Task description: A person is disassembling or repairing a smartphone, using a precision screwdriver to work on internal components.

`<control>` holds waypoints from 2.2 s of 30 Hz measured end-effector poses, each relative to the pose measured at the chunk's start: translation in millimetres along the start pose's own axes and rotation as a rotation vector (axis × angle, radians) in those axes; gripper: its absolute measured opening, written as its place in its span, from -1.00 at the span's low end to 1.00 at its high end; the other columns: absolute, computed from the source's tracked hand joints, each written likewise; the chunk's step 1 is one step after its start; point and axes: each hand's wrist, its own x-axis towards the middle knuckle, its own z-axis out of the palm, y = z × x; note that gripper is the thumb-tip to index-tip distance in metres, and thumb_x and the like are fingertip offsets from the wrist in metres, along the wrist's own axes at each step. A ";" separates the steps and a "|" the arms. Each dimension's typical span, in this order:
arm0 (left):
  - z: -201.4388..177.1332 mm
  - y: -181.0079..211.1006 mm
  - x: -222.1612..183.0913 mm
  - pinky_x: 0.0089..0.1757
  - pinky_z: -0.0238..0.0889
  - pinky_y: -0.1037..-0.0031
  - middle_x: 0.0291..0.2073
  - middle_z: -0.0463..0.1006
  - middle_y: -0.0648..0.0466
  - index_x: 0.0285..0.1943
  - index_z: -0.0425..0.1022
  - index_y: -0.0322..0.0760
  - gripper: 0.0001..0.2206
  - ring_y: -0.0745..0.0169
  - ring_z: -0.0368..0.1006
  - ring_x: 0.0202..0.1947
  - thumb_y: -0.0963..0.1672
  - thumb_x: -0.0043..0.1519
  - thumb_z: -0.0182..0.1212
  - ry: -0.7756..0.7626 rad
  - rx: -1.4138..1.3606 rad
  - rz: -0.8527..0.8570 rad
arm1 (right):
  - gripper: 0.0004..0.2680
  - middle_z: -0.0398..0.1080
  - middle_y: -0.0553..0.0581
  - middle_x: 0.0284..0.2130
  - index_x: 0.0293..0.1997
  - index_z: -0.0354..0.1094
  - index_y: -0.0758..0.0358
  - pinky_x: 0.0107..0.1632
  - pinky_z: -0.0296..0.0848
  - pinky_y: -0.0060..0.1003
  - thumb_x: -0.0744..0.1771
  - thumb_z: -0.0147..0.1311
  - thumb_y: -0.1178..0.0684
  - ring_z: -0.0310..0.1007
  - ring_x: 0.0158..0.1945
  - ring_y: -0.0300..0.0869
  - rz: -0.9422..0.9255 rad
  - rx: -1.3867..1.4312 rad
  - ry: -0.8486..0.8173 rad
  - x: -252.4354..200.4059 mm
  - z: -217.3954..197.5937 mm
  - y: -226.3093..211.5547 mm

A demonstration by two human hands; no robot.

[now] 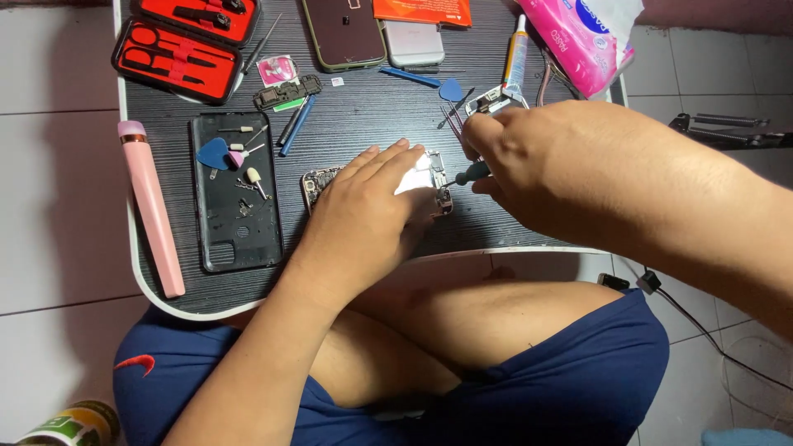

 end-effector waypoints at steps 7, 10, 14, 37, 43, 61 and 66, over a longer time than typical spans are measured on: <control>0.1 1.4 -1.5 0.25 0.16 0.09 0.18 0.52 -0.12 -0.17 0.66 -0.26 -0.83 -0.17 0.39 0.27 -0.13 0.10 0.35 0.013 -0.048 -0.040 | -0.62 0.46 0.04 -0.57 -0.44 0.41 0.14 -0.53 0.48 -0.21 0.47 -0.07 -0.26 0.49 -0.66 -0.08 0.027 -0.203 0.017 4.4 -3.6 -3.2; 0.9 0.6 -1.9 0.26 0.14 0.14 0.18 0.50 -0.10 -0.04 0.62 -0.38 -0.75 -0.10 0.37 0.29 -0.12 0.17 0.32 0.004 0.006 -0.039 | -0.68 0.54 0.16 -0.45 0.07 0.26 0.25 -0.52 0.63 -0.18 0.39 0.00 -0.22 0.64 -0.56 -0.03 0.064 -0.143 -0.065 7.6 -11.0 -5.9; 2.0 0.4 -3.4 0.29 0.10 0.18 0.19 0.52 -0.14 0.07 0.57 -0.42 -0.66 -0.08 0.36 0.30 -0.12 0.15 0.32 0.009 -0.052 -0.079 | -0.70 0.48 0.11 -0.56 -0.34 0.39 0.17 -0.48 0.52 -0.14 0.44 -0.03 -0.19 0.53 -0.58 0.00 0.044 -0.130 0.002 4.2 -0.2 -2.1; 12.6 -2.1 -11.7 0.24 0.10 0.03 0.28 0.45 -0.08 0.01 0.66 -0.06 -0.71 -0.04 0.30 0.34 -0.05 0.11 0.34 0.003 0.202 0.051 | -0.77 0.57 0.18 -0.28 -0.10 0.54 0.41 -0.34 0.42 -0.25 0.20 0.41 0.27 0.54 -0.36 -0.13 0.285 0.438 0.528 -95.1 17.1 -0.9; 12.0 1.2 -15.0 0.24 0.10 -0.01 0.26 0.46 -0.05 0.03 0.63 -0.07 -0.69 -0.03 0.32 0.32 -0.06 0.10 0.35 0.038 0.255 0.070 | -0.83 0.37 0.34 -0.02 0.02 0.38 0.58 -0.03 0.48 -0.35 0.35 0.23 0.45 0.44 -0.11 -0.10 0.247 0.817 0.775 -114.1 48.4 13.7; 22.8 39.7 16.3 0.29 0.04 0.02 0.31 0.43 -0.03 0.24 0.50 -0.16 -0.57 -0.01 0.27 0.38 -0.07 0.16 0.24 -0.130 0.307 0.007 | -0.29 0.54 0.44 0.18 0.62 -0.63 -0.25 0.21 0.76 -0.24 0.51 -0.08 0.46 0.62 -0.02 -0.04 0.472 1.415 1.361 -55.1 206.5 19.6; 30.8 58.0 33.4 0.34 -0.12 -0.13 0.33 0.36 -0.06 0.18 0.54 -0.15 -0.55 -0.17 0.09 0.44 0.01 0.11 0.36 -0.106 0.304 -0.012 | -0.40 0.45 0.48 0.08 0.54 -0.41 -0.10 -0.03 0.56 -0.35 0.46 -0.10 0.46 0.51 -0.10 -0.04 0.374 1.280 1.363 -47.1 208.6 23.2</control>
